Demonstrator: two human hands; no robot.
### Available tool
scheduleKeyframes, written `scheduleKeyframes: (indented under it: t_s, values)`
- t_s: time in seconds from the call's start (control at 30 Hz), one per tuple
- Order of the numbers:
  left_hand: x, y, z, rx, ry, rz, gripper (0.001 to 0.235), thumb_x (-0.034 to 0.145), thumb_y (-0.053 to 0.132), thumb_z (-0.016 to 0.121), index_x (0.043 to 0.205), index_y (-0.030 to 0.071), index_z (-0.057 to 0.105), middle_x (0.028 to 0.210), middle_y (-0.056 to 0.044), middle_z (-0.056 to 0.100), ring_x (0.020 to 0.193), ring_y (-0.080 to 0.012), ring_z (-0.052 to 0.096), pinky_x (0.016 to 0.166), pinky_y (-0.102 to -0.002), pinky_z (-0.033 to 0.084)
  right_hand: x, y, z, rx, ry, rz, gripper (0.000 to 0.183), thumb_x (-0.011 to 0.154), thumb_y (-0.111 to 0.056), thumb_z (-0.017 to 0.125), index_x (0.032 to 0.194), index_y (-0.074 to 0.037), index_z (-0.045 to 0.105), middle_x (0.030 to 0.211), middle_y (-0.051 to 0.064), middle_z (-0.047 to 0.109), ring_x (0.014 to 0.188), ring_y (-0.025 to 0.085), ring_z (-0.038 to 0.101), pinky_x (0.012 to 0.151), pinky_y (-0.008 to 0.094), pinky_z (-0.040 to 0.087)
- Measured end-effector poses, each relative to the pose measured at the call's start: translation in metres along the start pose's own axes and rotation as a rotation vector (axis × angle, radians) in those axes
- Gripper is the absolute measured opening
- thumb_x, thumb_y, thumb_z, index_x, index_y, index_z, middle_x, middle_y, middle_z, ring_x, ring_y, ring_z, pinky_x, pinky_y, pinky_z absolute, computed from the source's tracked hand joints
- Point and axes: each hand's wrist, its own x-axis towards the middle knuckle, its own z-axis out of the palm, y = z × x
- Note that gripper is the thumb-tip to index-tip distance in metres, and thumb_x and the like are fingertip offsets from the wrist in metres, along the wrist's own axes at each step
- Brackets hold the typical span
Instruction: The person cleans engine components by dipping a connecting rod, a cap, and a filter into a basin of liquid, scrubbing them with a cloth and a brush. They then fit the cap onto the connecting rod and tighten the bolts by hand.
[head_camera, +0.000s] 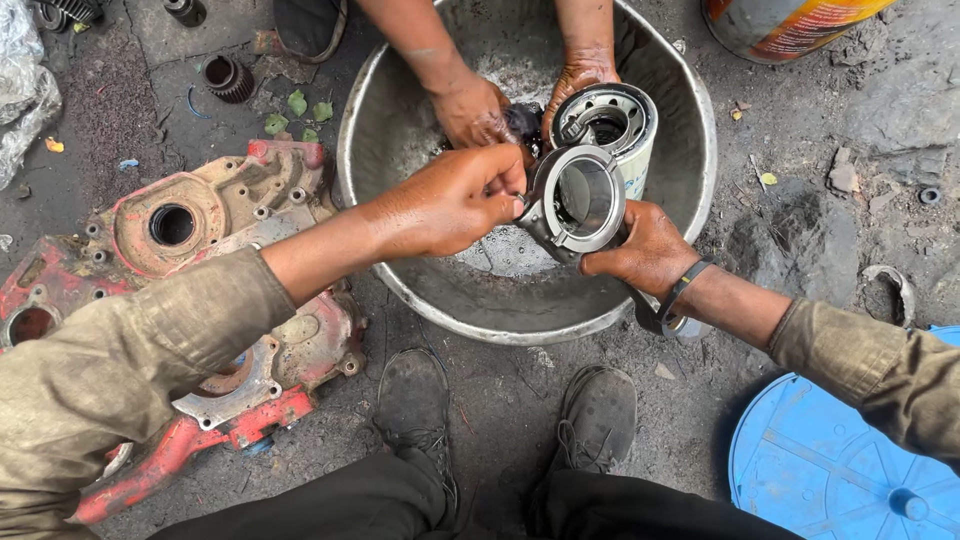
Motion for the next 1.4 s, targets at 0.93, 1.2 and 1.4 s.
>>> scheduleKeyframes:
  t_s: [0.93, 1.2, 1.4]
  values:
    - [0.010, 0.012, -0.006, 0.207, -0.153, -0.281, 0.049, 0.103, 0.039, 0.056, 0.073, 0.001, 0.066, 0.063, -0.010, 0.065, 0.060, -0.0210, 0.066, 0.063, -0.040, 0.050, 0.001, 0.004, 0.005, -0.066, 0.029, 0.017, 0.045, 0.062, -0.009, 0.086, 0.104, -0.001, 0.071, 0.094, 0.008, 0.077, 0.088, 0.017, 0.072, 0.085, 0.034, 0.058]
    - [-0.001, -0.009, -0.001, -0.040, -0.020, 0.171, 0.024, 0.095, 0.023, 0.069, 0.095, 0.000, 0.063, 0.077, -0.005, 0.068, 0.072, -0.0161, 0.069, 0.063, -0.033, 0.055, 0.000, 0.003, 0.004, -0.014, 0.006, -0.004, 0.046, 0.061, -0.009, 0.085, 0.104, -0.002, 0.072, 0.095, 0.007, 0.077, 0.091, 0.017, 0.072, 0.088, 0.033, 0.057]
    - [0.003, 0.000, -0.007, -0.125, -0.198, -0.358, 0.042, 0.102, 0.038, 0.062, 0.082, 0.001, 0.064, 0.061, -0.003, 0.062, 0.047, -0.0101, 0.060, 0.045, -0.029, 0.049, -0.001, 0.006, 0.006, -0.047, -0.001, 0.054, 0.045, 0.063, -0.009, 0.085, 0.105, -0.002, 0.071, 0.095, 0.008, 0.077, 0.090, 0.019, 0.073, 0.088, 0.034, 0.058]
